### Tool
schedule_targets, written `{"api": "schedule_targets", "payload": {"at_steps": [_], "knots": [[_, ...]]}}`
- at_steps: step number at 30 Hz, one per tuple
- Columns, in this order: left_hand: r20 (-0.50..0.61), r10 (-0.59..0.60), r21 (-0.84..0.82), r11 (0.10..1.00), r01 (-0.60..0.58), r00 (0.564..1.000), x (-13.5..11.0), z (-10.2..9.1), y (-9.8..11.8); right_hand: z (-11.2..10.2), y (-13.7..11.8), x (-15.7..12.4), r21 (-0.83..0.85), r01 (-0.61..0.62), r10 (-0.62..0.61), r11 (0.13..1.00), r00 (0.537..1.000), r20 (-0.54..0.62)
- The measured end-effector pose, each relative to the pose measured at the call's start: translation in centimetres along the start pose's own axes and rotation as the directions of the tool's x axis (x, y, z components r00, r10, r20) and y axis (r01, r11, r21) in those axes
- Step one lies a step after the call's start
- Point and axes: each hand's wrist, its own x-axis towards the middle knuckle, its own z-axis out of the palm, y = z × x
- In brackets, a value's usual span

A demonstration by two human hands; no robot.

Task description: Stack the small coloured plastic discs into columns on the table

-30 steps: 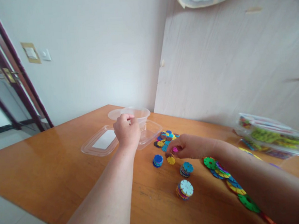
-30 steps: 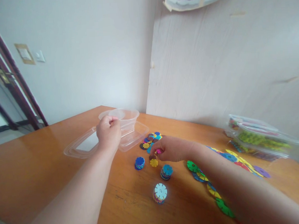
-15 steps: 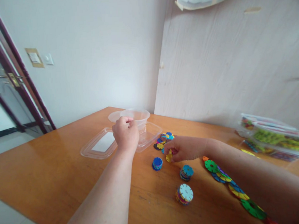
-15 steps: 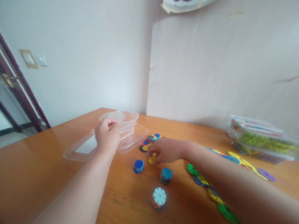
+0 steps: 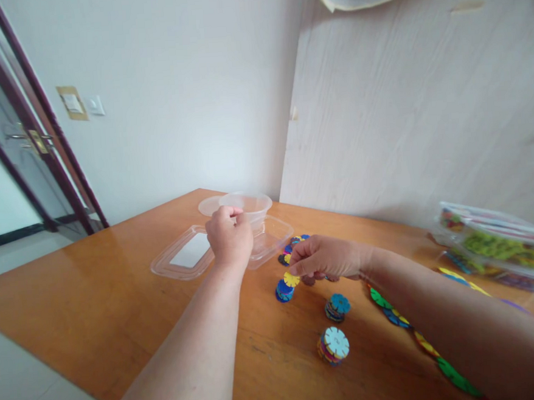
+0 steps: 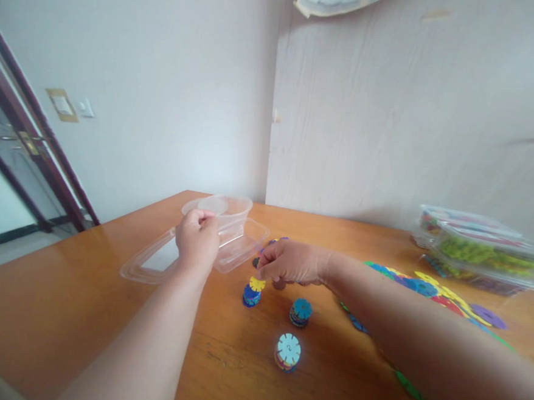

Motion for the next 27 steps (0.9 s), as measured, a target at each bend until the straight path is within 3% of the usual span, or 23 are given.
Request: {"api": "schedule_targets", "payload": {"at_steps": [5,10,16,19,27], "knots": [[-0.003,-0.004,-0.006,1.000,0.004,1.000,0.0,0.1,-0.1,1.0,0.2,0.8,-0.010,0.066,-0.067,0.998,0.997,-0.048],[0.004,-0.012,-0.015,1.000,0.012,1.000,0.0,-0.1,0.1,-0.6,1.1,0.6,-0.243,-0.016,-0.004,0.970,0.997,-0.081],[0.000,-0.014,-0.014,1.000,0.014,1.000,0.0,0.0,0.2,-1.7,2.1,0.1,-0.634,0.172,-0.217,0.754,0.976,0.006],[-0.004,0.000,-0.015,1.000,0.000,1.000,0.0,0.1,0.1,-1.5,2.3,0.2,-0.681,0.201,-0.236,0.704,0.971,0.043],[-0.005,-0.002,-0.013,1.000,0.002,1.000,-0.1,0.0,0.0,-1.7,2.4,0.3,-0.709,0.169,-0.213,0.684,0.977,0.027]]}}
